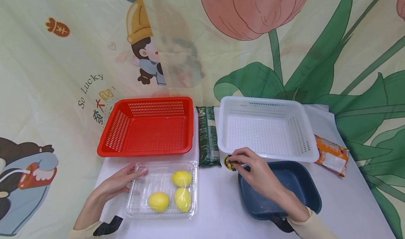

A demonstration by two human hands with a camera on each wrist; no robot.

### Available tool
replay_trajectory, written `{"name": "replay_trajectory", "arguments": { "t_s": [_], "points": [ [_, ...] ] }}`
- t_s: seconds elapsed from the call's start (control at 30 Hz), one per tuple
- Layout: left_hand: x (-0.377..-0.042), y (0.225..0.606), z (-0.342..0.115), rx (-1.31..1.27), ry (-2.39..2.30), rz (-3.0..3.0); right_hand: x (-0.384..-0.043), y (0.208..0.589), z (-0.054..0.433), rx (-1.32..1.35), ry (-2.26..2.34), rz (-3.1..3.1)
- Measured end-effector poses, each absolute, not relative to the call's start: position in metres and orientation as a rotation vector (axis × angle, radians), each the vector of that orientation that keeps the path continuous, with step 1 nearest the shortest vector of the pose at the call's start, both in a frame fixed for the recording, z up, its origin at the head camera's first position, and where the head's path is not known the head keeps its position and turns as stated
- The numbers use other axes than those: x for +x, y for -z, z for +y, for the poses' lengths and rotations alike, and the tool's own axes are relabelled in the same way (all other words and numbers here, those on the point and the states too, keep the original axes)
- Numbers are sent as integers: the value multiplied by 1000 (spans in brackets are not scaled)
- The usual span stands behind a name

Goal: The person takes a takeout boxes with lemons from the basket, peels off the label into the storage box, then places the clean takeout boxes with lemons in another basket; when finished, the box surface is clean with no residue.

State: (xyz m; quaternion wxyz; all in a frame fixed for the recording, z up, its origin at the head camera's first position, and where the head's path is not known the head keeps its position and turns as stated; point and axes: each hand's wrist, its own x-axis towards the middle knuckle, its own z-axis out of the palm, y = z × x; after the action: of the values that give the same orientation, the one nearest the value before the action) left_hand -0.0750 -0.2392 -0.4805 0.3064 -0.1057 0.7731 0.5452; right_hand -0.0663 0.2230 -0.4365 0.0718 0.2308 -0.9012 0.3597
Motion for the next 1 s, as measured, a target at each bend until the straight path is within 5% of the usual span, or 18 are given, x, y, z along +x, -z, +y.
{"name": "replay_trajectory", "arguments": {
  "t_s": [0.47,1.0],
  "points": [
    [-76,481,-240,-251,-1489,2007,-40,465,291,461,-846,-2813],
    [-76,483,-240,-253,-1483,2002,-40,509,315,283,-912,-3075]
  ]
}}
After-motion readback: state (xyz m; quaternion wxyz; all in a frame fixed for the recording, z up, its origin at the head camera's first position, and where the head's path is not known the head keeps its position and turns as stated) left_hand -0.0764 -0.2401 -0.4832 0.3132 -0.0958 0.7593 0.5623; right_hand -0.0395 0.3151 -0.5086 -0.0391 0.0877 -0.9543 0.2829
